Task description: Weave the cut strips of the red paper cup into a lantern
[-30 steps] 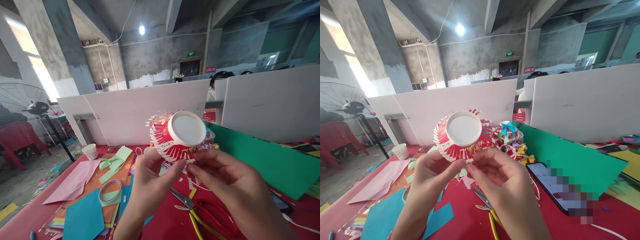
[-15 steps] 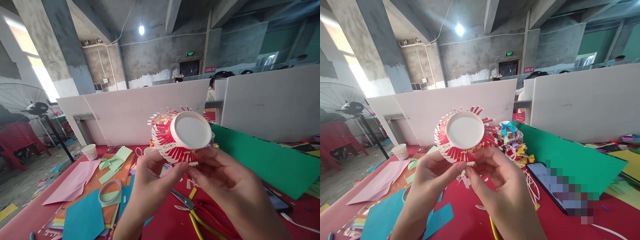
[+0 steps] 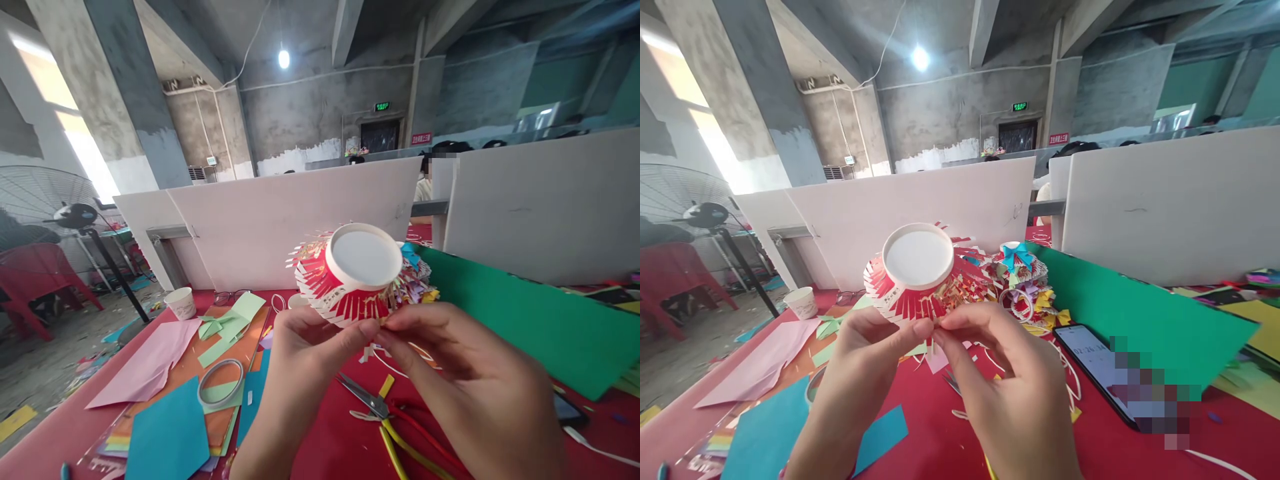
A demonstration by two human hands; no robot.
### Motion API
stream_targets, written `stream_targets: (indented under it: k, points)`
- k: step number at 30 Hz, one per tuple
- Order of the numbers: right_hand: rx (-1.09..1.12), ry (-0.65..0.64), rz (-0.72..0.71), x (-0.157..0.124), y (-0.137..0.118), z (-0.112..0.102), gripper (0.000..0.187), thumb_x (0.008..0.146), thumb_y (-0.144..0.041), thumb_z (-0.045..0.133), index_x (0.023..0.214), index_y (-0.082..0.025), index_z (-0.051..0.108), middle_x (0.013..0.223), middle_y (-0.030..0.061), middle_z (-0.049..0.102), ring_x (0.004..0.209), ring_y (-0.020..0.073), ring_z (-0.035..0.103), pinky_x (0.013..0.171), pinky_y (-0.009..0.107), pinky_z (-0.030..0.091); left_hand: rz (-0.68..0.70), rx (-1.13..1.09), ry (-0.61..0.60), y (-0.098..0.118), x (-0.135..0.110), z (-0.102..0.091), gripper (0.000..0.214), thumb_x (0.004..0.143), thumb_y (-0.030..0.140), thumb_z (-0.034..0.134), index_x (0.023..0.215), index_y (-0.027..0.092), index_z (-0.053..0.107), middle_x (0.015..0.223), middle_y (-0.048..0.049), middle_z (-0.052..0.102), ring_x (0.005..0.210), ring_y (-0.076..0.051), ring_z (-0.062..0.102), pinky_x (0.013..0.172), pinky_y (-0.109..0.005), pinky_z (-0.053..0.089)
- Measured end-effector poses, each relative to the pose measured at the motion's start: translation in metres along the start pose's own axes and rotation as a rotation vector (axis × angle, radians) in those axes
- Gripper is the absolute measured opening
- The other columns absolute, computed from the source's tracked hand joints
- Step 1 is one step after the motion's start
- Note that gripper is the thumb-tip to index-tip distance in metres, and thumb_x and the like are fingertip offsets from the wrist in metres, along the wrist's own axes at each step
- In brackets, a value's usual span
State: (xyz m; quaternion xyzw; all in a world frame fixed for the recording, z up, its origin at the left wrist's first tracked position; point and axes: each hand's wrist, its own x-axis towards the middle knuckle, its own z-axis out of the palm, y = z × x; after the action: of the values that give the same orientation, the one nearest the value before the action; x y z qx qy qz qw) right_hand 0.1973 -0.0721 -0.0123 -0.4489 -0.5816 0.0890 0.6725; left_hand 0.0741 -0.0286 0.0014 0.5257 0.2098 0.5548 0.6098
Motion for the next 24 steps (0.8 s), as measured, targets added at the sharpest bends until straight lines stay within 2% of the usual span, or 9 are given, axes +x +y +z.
stream_targets:
  k: [5, 8, 12, 15, 18, 21, 24]
  points:
    - [-0.163, 0.007, -0.118, -0.001, 0.002, -0.006, 0.014, 0.081, -0.016, 0.065, 0.082, -0.029, 0.061, 0.076, -0.0069, 0.071, 0.070, 0.0115, 0.068, 0.063, 0.018, 0.055, 0.016, -0.029, -0.009, -0.003, 0.000, 0.006, 0.012, 0.071, 0.011, 0.076, 0.063, 0.020, 0.075, 0.066, 0.0014, 0.074, 0.068, -0.013, 0.064, 0.067, -0.024, 0.051]
    - [-0.238, -0.035, -0.219, -0.002, 0.003, -0.009, 0.018, 0.082, -0.011, 0.061, 0.086, -0.028, 0.058, 0.080, -0.0050, 0.071, 0.073, 0.0135, 0.068, 0.064, 0.022, 0.054, 0.001, -0.091, 0.009, -0.006, -0.002, 0.012, 0.013, 0.073, 0.010, 0.074, 0.067, 0.020, 0.077, 0.067, 0.0021, 0.075, 0.067, -0.012, 0.065, 0.068, -0.022, 0.052]
    - [-0.330, -0.065, -0.323, -0.001, 0.004, -0.012, 0.019, 0.082, -0.008, 0.060, 0.087, -0.026, 0.056, 0.086, -0.0020, 0.069, 0.079, 0.0140, 0.067, 0.069, 0.022, 0.054, -0.011, -0.162, 0.021, -0.008, -0.002, 0.017, 0.011, 0.074, 0.008, 0.072, 0.073, 0.018, 0.078, 0.072, 0.0002, 0.078, 0.073, -0.011, 0.068, 0.076, -0.019, 0.053]
    - [-0.367, -0.069, -0.386, -0.001, 0.005, -0.014, 0.021, 0.082, -0.006, 0.060, 0.089, -0.025, 0.054, 0.089, -0.0008, 0.068, 0.083, 0.0131, 0.066, 0.075, 0.021, 0.053, -0.014, -0.196, 0.067, -0.010, -0.001, 0.020, 0.010, 0.073, 0.008, 0.073, 0.070, 0.017, 0.078, 0.071, 0.0003, 0.078, 0.071, -0.010, 0.069, 0.073, -0.017, 0.054]
    - [-0.387, -0.079, -0.455, 0.000, 0.009, -0.015, 0.024, 0.082, -0.004, 0.061, 0.093, -0.025, 0.054, 0.092, 0.0009, 0.066, 0.089, 0.0136, 0.065, 0.079, 0.022, 0.052, -0.007, -0.237, 0.058, -0.011, -0.002, 0.022, 0.013, 0.074, 0.007, 0.072, 0.070, 0.018, 0.078, 0.071, 0.0004, 0.078, 0.071, -0.010, 0.070, 0.071, -0.017, 0.054]
    - [-0.407, -0.078, -0.499, 0.001, 0.011, -0.016, 0.025, 0.082, -0.003, 0.060, 0.095, -0.024, 0.056, 0.096, 0.0028, 0.065, 0.091, 0.0147, 0.065, 0.077, 0.022, 0.053, -0.010, -0.262, 0.052, -0.013, -0.002, 0.024, 0.017, 0.074, 0.006, 0.071, 0.068, 0.020, 0.078, 0.073, 0.0010, 0.079, 0.071, -0.012, 0.070, 0.071, -0.020, 0.055]
    - [-0.376, -0.049, -0.466, 0.002, 0.009, -0.014, 0.020, 0.084, -0.006, 0.060, 0.092, -0.024, 0.058, 0.093, 0.0020, 0.066, 0.086, 0.0135, 0.065, 0.076, 0.022, 0.052, -0.002, -0.262, 0.056, -0.014, -0.002, 0.024, 0.016, 0.074, 0.007, 0.071, 0.067, 0.021, 0.077, 0.072, 0.0015, 0.078, 0.072, -0.012, 0.070, 0.071, -0.020, 0.055]
